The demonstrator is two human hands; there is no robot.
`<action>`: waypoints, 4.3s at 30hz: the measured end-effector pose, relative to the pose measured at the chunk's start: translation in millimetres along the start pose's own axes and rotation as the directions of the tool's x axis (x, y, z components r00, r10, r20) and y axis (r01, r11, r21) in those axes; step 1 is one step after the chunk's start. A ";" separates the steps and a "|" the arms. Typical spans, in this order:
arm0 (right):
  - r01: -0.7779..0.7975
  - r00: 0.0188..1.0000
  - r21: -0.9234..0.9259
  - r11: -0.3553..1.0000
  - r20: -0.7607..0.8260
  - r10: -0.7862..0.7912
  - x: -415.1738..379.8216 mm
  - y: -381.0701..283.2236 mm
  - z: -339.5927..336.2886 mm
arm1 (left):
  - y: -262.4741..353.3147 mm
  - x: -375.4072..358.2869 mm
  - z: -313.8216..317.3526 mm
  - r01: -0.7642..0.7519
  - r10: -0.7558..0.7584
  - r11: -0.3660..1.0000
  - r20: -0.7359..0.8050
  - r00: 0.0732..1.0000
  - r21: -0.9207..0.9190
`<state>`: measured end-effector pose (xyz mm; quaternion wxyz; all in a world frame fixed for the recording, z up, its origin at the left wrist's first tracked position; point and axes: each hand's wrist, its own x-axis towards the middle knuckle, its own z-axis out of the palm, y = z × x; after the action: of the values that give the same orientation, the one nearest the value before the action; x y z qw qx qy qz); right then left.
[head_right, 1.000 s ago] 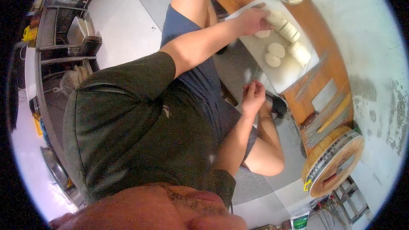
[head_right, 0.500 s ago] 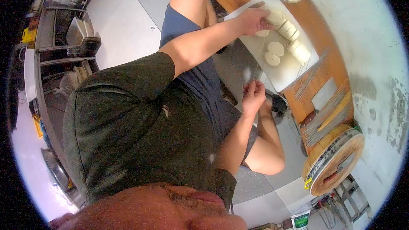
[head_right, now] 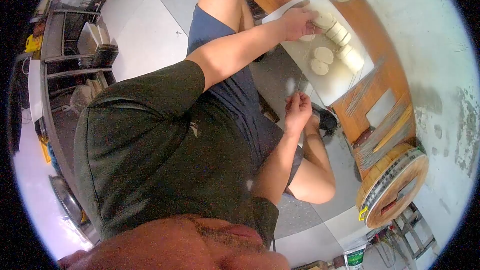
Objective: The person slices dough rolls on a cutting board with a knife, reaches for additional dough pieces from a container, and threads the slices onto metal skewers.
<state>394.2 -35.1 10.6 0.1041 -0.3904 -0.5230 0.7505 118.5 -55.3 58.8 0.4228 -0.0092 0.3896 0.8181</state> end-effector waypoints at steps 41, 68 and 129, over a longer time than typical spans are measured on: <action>-0.003 0.999 0.270 0.963 -0.037 0.014 14.2 -10.6 -9.1 | -10.5 37.1 -12.0 -0.169 -0.239 -0.347 0.087 0.967 0.923; -0.058 0.996 0.123 0.991 0.073 0.049 6.1 -2.0 -1.8 | -7.6 33.9 -22.3 -0.012 -0.004 0.986 -0.098 0.995 -0.165; 0.039 0.999 0.135 0.990 -0.034 -0.035 16.1 -6.8 0.2 | -43.4 -14.8 2.7 0.127 -0.140 0.969 0.049 0.989 0.210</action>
<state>381.6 -23.2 8.9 0.1525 -0.3847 -0.4762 0.7759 159.2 -49.0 38.5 0.4875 0.0343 0.4573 0.7429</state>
